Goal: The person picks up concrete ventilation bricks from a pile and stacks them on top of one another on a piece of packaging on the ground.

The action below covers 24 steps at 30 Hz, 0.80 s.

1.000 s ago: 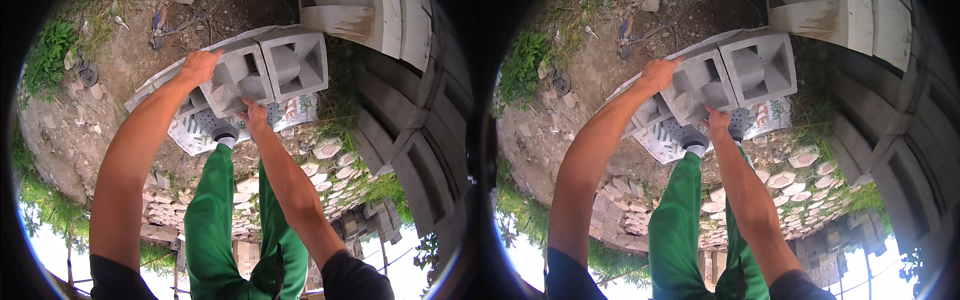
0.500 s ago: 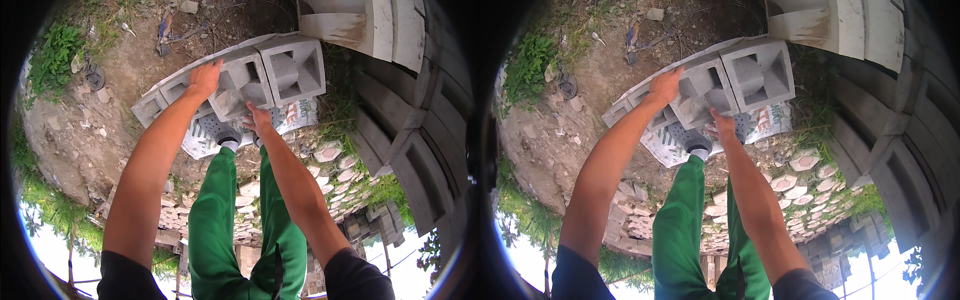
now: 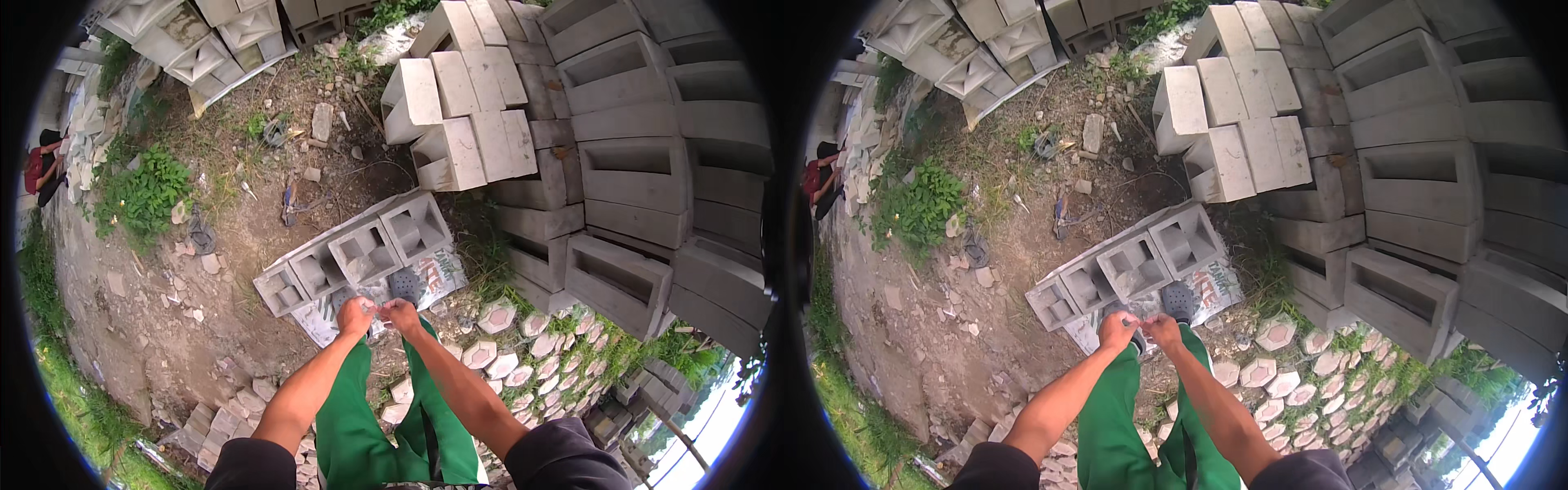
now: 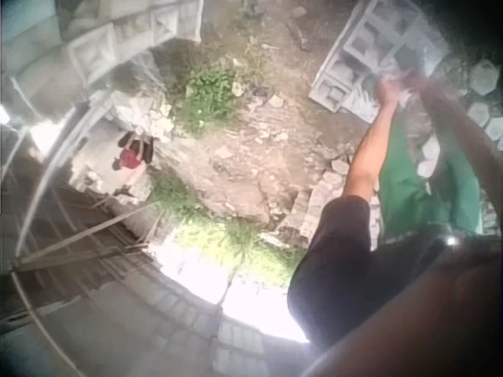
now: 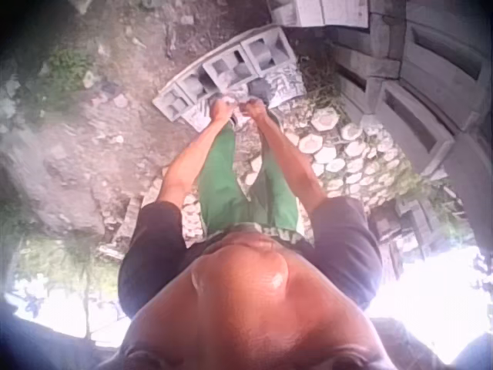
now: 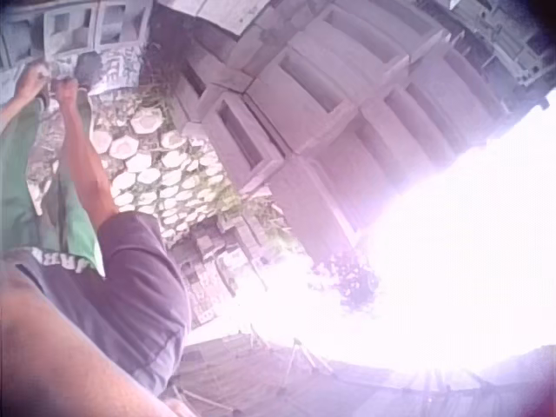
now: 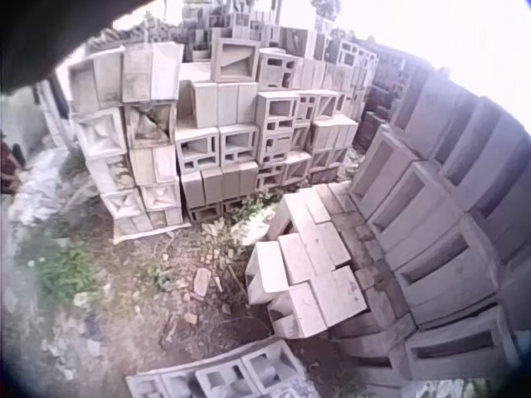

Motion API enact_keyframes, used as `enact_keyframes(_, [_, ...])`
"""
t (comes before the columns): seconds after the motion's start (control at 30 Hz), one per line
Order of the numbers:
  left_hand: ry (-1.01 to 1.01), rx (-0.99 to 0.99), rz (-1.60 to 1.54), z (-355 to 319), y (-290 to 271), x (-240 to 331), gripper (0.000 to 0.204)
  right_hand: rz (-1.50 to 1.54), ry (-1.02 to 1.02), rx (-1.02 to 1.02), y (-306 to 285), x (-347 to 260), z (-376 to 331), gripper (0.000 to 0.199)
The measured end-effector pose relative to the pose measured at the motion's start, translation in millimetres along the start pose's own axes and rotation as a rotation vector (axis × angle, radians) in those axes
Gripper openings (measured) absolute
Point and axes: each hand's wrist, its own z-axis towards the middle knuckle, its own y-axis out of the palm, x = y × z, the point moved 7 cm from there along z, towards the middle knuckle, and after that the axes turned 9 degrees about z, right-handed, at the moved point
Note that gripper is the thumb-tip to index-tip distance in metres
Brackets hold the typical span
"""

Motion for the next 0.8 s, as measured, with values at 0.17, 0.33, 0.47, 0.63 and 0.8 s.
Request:
enact_keyframes(0.17, [-0.006,0.048,-0.216,-89.3,-54.3,19.4,0.043,0.071,-0.076,0.051,-0.4,6.3,-129.5,0.027])
enact_keyframes(0.33, [0.2,0.016,-0.245,-149.5,-102.5,33.0,0.05,0.263,-0.216,0.122,-5.0,17.9,-214.4,0.031])
enact_keyframes(0.47, [0.413,-0.119,-0.218,-192.1,-119.6,54.2,0.053,0.431,-0.338,0.181,-11.4,42.7,-279.1,0.034])
enact_keyframes(0.63, [0.503,-0.257,-0.178,-234.2,-144.8,48.8,0.051,0.361,-0.49,0.311,-0.3,78.0,-335.1,0.044])
enact_keyframes(0.8, [0.6,-0.55,-0.199,-244.5,-111.1,53.9,0.04,0.431,-0.599,0.41,-9.1,117.7,-387.5,0.042])
